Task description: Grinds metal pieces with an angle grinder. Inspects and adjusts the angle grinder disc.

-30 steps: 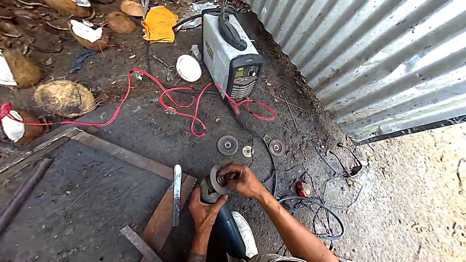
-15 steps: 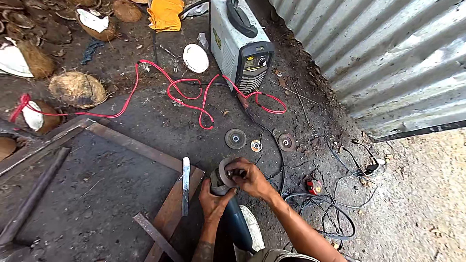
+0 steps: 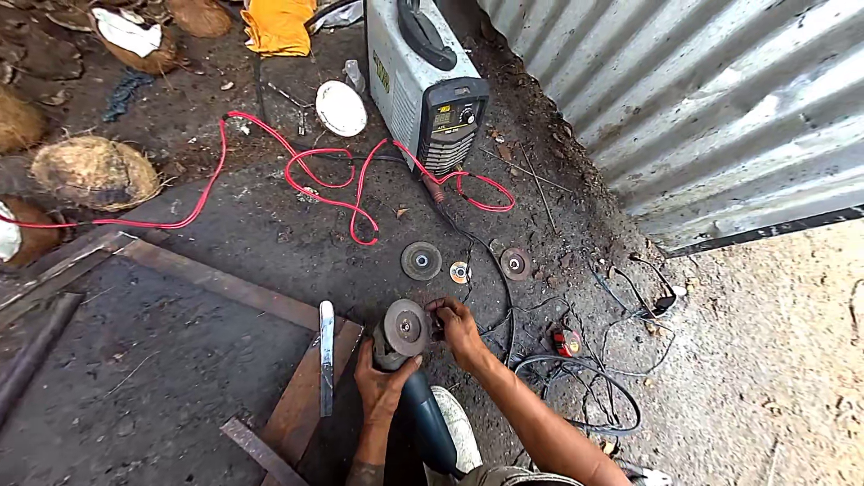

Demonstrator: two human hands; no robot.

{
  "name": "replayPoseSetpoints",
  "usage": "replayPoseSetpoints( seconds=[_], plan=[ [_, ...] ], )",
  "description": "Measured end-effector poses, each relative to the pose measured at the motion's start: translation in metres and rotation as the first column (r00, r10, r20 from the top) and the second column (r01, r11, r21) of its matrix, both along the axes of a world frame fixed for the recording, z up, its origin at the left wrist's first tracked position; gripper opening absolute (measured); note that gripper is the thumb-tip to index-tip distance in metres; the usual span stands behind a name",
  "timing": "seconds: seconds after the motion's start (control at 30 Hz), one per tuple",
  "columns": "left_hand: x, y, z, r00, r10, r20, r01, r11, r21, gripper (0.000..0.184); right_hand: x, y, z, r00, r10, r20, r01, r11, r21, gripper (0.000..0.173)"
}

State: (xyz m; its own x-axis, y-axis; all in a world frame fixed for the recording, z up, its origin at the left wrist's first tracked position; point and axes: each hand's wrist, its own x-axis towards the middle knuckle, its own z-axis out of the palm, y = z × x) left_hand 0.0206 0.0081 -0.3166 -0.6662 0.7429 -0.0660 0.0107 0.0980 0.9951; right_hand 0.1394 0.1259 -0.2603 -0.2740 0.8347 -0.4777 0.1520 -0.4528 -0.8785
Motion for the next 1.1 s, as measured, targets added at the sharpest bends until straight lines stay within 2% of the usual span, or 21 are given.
replayPoseSetpoints(
  seconds=[0.07, 0.13, 0.2, 0.27, 0.33, 0.43, 0.5, 0.57, 0.63, 0.7, 0.77, 0.8, 0.83, 0.9, 0.97, 1.03, 1.1],
  plan=[
    [-0.002, 0.000, -0.003, 0.997, -0.031, 0.070, 0.028, 0.999, 0.037, 0.096, 0.006, 0.003, -0.005, 0.988, 0.155, -0.022, -0.156, 0.986, -0.053, 0.039],
    [-0.004, -0.001, -0.005, 0.989, -0.060, 0.138, 0.051, 0.996, 0.068, 0.095, 0.008, 0.002, -0.004, 0.950, 0.287, -0.123, -0.290, 0.957, -0.005, 0.031],
    [-0.005, 0.000, -0.006, 0.979, -0.078, 0.188, 0.065, 0.995, 0.071, 0.093, 0.009, 0.004, 0.006, 0.920, 0.278, -0.274, -0.283, 0.959, 0.025, 0.022],
    [-0.005, 0.001, -0.004, 0.973, -0.079, 0.216, 0.070, 0.996, 0.049, 0.091, 0.015, 0.017, 0.026, 0.932, 0.106, -0.346, -0.121, 0.992, -0.020, 0.021],
    [-0.005, -0.001, -0.003, 0.971, -0.067, 0.230, 0.061, 0.998, 0.031, 0.091, 0.037, 0.047, 0.039, 0.946, -0.128, -0.299, 0.122, 0.992, -0.039, 0.026],
    [-0.007, -0.004, -0.003, 0.957, -0.033, 0.289, 0.029, 0.999, 0.017, 0.096, 0.089, 0.110, 0.019, 0.897, -0.442, -0.007, 0.441, 0.894, 0.086, 0.029],
    [-0.008, -0.006, -0.003, 0.941, -0.009, 0.337, 0.005, 1.000, 0.013, 0.097, 0.123, 0.146, -0.003, 0.827, -0.519, 0.215, 0.501, 0.855, 0.134, 0.037],
    [-0.007, -0.007, -0.003, 0.929, 0.011, 0.371, -0.019, 1.000, 0.017, 0.096, 0.143, 0.164, -0.010, 0.759, -0.441, 0.479, 0.381, 0.897, 0.222, 0.047],
    [-0.005, -0.009, -0.004, 0.918, 0.042, 0.394, -0.057, 0.998, 0.026, 0.094, 0.141, 0.160, 0.009, 0.652, -0.335, 0.680, 0.167, 0.938, 0.302, 0.056],
    [-0.003, -0.006, -0.001, 0.895, 0.086, 0.439, -0.115, 0.993, 0.040, 0.093, 0.111, 0.144, 0.032, 0.660, -0.251, 0.708, -0.065, 0.920, 0.387, 0.053],
    [-0.005, -0.004, 0.001, 0.860, 0.111, 0.498, -0.163, 0.985, 0.061, 0.092, 0.071, 0.133, 0.031, 0.709, -0.020, 0.705, -0.330, 0.874, 0.357, 0.047],
    [-0.006, -0.002, 0.000, 0.836, 0.110, 0.537, -0.181, 0.980, 0.081, 0.091, 0.049, 0.132, 0.024, 0.673, 0.115, 0.730, -0.457, 0.841, 0.289, 0.051],
    [-0.007, -0.001, 0.001, 0.810, 0.105, 0.577, -0.197, 0.975, 0.099, 0.091, 0.028, 0.132, 0.013, 0.595, 0.214, 0.774, -0.551, 0.810, 0.200, 0.059],
    [-0.010, 0.002, 0.003, 0.765, 0.083, 0.639, -0.222, 0.965, 0.140, 0.092, -0.006, 0.138, -0.007, 0.435, 0.284, 0.854, -0.613, 0.789, 0.050, 0.071],
    [-0.012, 0.003, 0.007, 0.736, 0.078, 0.673, -0.243, 0.958, 0.154, 0.093, -0.026, 0.146, -0.024, 0.367, 0.280, 0.887, -0.609, 0.793, 0.001, 0.070],
    [-0.015, 0.002, 0.009, 0.733, 0.075, 0.676, -0.248, 0.955, 0.162, 0.095, -0.039, 0.148, -0.026, 0.355, 0.298, 0.886, -0.593, 0.804, -0.032, 0.064],
    [-0.016, 0.000, 0.008, 0.738, 0.052, 0.673, -0.239, 0.952, 0.189, 0.096, -0.039, 0.151, -0.025, 0.424, 0.312, 0.850, -0.566, 0.824, -0.020, 0.054]
  ],
)
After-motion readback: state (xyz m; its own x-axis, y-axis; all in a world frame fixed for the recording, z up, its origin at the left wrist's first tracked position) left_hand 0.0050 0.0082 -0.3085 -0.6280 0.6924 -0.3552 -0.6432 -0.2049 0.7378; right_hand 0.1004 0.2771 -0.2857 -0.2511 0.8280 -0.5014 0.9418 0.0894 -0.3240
